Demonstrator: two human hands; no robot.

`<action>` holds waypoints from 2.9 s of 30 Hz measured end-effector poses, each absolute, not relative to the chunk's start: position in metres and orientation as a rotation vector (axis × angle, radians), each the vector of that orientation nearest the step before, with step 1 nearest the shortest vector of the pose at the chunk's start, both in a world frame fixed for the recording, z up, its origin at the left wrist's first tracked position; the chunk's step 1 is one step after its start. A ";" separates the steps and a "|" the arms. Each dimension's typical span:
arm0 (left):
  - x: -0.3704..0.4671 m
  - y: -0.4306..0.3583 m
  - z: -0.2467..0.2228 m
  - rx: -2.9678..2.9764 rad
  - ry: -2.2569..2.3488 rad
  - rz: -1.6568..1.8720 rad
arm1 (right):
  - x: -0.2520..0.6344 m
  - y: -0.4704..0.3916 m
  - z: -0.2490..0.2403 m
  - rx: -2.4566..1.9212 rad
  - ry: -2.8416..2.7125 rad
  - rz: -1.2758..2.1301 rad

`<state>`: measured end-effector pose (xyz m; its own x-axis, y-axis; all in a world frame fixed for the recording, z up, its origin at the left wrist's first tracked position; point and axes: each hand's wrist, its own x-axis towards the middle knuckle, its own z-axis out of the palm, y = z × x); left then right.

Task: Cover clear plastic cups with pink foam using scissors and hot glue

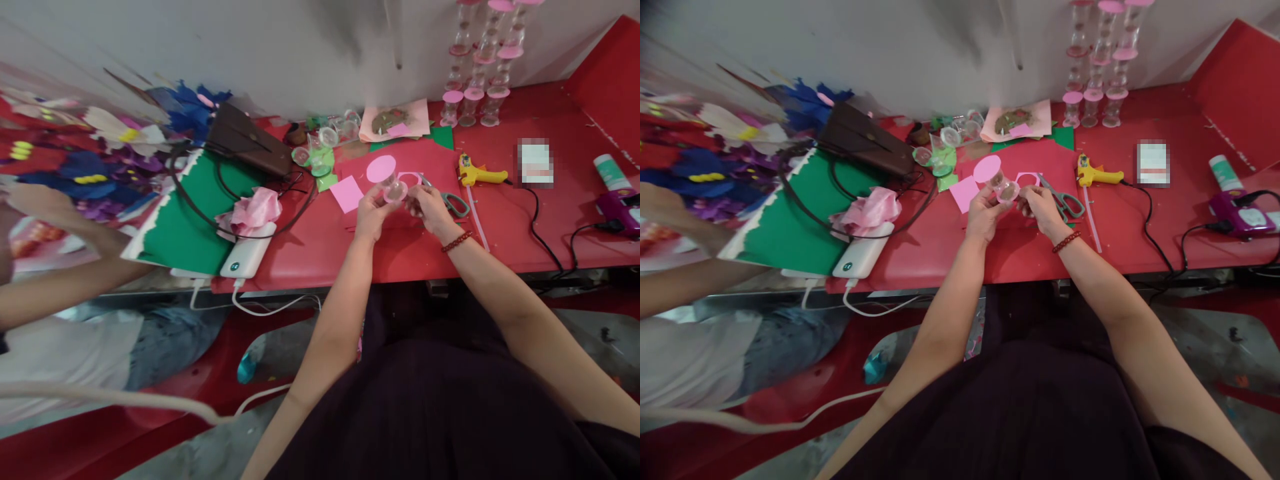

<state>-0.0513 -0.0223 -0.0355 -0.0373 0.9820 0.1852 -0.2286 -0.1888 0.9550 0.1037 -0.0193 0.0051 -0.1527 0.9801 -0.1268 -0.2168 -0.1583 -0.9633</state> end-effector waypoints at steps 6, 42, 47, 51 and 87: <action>-0.051 -0.023 -0.035 1.171 0.960 1.460 | 0.104 -0.019 0.005 -1.066 -1.041 1.541; -0.069 -0.014 -0.047 0.958 1.067 1.397 | 0.112 -0.015 -0.005 -1.251 -1.258 0.683; -0.072 -0.013 -0.043 0.887 1.048 1.345 | 0.120 -0.012 -0.007 -1.227 -1.305 0.541; -0.063 -0.021 -0.035 0.968 0.979 1.235 | 0.122 -0.014 -0.007 -1.184 -1.417 0.516; -0.055 -0.020 -0.034 1.181 0.791 1.591 | 0.103 -0.011 -0.022 -0.740 -1.430 1.231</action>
